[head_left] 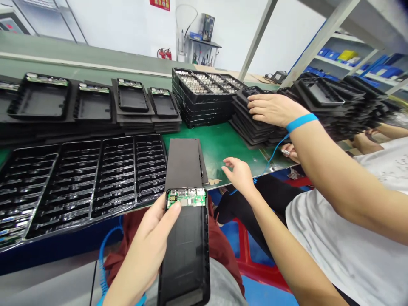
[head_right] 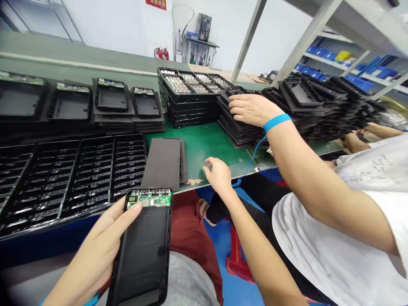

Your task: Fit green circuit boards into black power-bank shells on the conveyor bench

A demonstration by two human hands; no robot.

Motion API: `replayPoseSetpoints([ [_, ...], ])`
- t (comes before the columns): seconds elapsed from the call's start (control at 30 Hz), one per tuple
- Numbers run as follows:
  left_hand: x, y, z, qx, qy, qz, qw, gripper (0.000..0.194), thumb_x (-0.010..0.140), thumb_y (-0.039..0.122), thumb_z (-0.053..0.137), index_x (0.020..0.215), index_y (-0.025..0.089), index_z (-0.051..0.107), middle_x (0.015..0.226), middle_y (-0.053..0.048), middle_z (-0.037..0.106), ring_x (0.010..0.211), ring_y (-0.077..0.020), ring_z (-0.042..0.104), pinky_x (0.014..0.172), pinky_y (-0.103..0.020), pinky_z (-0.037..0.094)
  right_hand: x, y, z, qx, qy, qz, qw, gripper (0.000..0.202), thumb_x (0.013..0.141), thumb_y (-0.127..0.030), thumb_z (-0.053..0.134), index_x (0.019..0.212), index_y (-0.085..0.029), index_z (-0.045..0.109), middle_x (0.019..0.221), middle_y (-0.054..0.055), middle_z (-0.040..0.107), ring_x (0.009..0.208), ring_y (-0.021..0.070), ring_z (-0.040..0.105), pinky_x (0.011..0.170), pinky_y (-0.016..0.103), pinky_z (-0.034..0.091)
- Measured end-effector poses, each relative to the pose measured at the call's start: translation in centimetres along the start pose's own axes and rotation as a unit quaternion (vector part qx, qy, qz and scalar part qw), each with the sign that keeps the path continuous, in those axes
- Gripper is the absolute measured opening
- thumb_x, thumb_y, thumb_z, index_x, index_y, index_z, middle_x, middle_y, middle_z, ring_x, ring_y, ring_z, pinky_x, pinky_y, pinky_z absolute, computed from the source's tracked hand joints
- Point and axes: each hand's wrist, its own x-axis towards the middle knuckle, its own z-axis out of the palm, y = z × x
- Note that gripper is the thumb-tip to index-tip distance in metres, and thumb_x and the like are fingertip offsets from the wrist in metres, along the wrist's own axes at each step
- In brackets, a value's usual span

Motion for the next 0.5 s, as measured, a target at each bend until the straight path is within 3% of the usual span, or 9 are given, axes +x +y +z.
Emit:
replayPoseSetpoints([
  [0.1,0.0,0.3,0.0,-0.005,0.022,-0.016,1.0,0.043,0.078,0.032,0.062,0.12,0.027,0.055,0.121,0.001,0.063,0.117,-0.0202,0.053,0.101,-0.028,0.039,-1.2,-1.9,-0.9,0.045,0.031,-0.028,0.998,0.013,0.078,-0.018,0.056,0.088,-0.017,0.063,0.064,-0.001,0.059,0.063,0.0143,0.056,0.067,0.03,0.046],
  [0.2,0.0,0.3,-0.1,-0.014,0.043,-0.034,0.998,0.042,0.076,0.028,0.064,0.118,0.029,0.057,0.109,0.002,0.069,0.107,-0.0201,0.06,0.095,-0.028,0.045,-3.8,-5.3,-2.6,0.11,0.037,-0.083,0.99,0.015,0.078,-0.022,0.057,0.092,-0.02,0.062,0.087,0.001,0.063,0.074,0.0136,0.058,0.068,0.026,0.048],
  [0.3,-0.3,0.4,0.0,-0.016,0.057,-0.043,0.997,0.043,0.075,0.026,0.065,0.117,0.031,0.057,0.107,0.003,0.07,0.104,-0.0204,0.062,0.091,-0.028,0.048,-6.5,-8.4,-3.8,0.21,0.06,-0.164,0.962,0.011,0.078,-0.02,0.061,0.088,-0.018,0.062,0.088,0.002,0.062,0.081,0.0143,0.059,0.073,0.028,0.049],
  [0.5,-1.0,0.7,0.8,-0.04,0.061,-0.019,0.997,0.053,0.074,0.026,0.066,0.125,0.032,0.052,0.11,0.004,0.069,0.106,-0.0224,0.061,0.09,-0.028,0.049,-8.9,-10.4,-3.4,0.162,0.099,-0.236,0.953,0.013,0.074,-0.013,0.067,0.087,-0.013,0.066,0.088,0.008,0.063,0.085,0.018,0.06,0.077,0.033,0.051],
])
